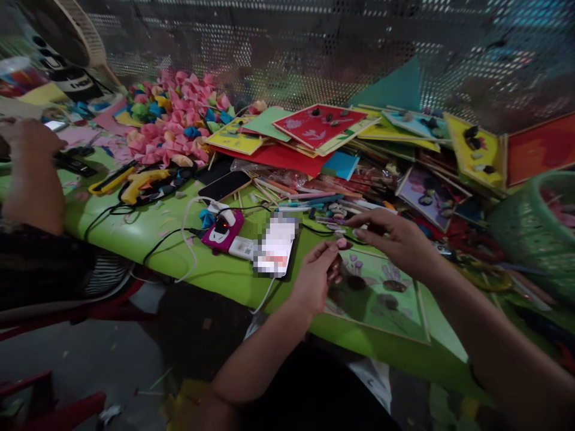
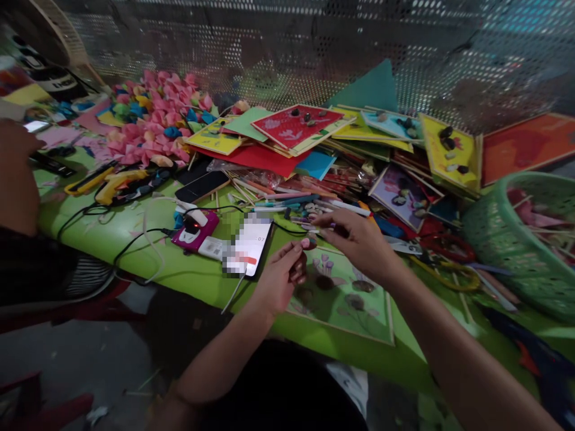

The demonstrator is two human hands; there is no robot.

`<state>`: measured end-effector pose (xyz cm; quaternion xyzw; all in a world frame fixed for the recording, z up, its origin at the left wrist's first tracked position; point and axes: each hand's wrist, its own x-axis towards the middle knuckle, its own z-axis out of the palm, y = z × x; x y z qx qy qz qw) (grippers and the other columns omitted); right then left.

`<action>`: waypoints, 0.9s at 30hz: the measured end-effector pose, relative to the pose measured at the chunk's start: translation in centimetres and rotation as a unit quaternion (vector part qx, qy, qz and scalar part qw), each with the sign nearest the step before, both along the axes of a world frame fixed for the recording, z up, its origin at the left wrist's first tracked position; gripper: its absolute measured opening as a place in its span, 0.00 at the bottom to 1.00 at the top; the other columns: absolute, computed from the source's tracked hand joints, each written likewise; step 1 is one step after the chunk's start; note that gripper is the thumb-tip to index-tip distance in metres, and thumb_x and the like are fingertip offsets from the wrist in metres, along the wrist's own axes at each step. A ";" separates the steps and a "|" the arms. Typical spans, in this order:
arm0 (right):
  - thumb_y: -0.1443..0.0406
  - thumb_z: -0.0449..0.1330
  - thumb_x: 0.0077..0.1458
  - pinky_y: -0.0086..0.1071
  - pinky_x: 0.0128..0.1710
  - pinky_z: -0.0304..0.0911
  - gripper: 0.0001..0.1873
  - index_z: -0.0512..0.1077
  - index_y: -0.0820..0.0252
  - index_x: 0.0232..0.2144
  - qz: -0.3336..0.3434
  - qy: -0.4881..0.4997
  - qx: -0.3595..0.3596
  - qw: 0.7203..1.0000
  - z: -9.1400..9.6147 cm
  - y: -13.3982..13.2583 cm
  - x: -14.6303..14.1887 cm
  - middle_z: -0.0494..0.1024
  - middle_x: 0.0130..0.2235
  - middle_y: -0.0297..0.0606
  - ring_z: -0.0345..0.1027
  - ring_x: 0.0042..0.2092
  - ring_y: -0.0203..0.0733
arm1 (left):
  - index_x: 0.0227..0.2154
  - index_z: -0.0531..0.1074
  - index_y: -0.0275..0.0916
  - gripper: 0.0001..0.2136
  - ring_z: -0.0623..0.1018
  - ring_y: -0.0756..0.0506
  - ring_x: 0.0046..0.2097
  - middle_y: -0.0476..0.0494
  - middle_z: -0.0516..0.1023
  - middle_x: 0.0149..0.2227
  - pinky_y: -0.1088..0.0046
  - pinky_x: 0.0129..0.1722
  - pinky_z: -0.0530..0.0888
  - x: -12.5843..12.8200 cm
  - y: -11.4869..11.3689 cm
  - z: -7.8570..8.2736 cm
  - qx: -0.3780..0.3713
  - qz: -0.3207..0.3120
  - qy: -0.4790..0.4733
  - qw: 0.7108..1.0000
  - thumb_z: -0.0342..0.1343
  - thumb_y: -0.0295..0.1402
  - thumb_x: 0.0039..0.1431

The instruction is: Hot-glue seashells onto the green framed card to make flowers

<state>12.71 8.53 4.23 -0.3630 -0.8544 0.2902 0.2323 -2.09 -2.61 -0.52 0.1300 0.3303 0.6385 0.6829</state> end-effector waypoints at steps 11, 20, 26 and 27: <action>0.49 0.71 0.53 0.36 0.37 0.68 0.16 0.79 0.54 0.33 -0.029 0.101 -0.154 0.983 0.9 -2.6 -0.7 0.82 0.35 0.36 0.74 0.36 0.43 | 0.36 0.78 0.34 0.25 0.59 0.54 0.21 0.54 0.63 0.22 0.78 0.21 0.63 -0.3 0.0 -0.1 0.003 -0.047 -0.136 0.990 0.62 0.56 0.59; 0.51 0.73 0.50 0.36 0.39 0.69 0.14 0.81 0.52 0.33 -0.061 0.138 -0.128 0.980 1.0 -3.9 1.5 0.82 0.34 0.35 0.75 0.36 0.43 | 0.44 0.81 0.32 0.23 0.74 0.51 0.32 0.43 0.77 0.34 0.77 0.32 0.75 -0.3 -0.1 0.2 0.011 -0.054 -0.145 0.988 0.67 0.48 0.56; 0.55 0.71 0.54 0.35 0.40 0.70 0.10 0.82 0.52 0.34 -0.014 0.125 -0.072 0.989 1.5 -4.5 2.7 0.82 0.35 0.37 0.75 0.37 0.43 | 0.35 0.80 0.34 0.21 0.63 0.57 0.22 0.49 0.77 0.28 0.78 0.24 0.67 1.0 -0.2 0.0 0.012 -0.056 -0.045 0.997 0.76 0.43 0.43; 0.55 0.71 0.55 0.35 0.40 0.70 0.09 0.82 0.52 0.35 -0.008 0.122 -0.066 0.990 1.6 -4.6 2.9 0.82 0.35 0.37 0.75 0.37 0.42 | 0.34 0.79 0.34 0.21 0.61 0.58 0.21 0.51 0.76 0.26 0.79 0.23 0.65 1.2 -0.2 0.1 0.012 -0.060 -0.032 0.998 0.76 0.44 0.43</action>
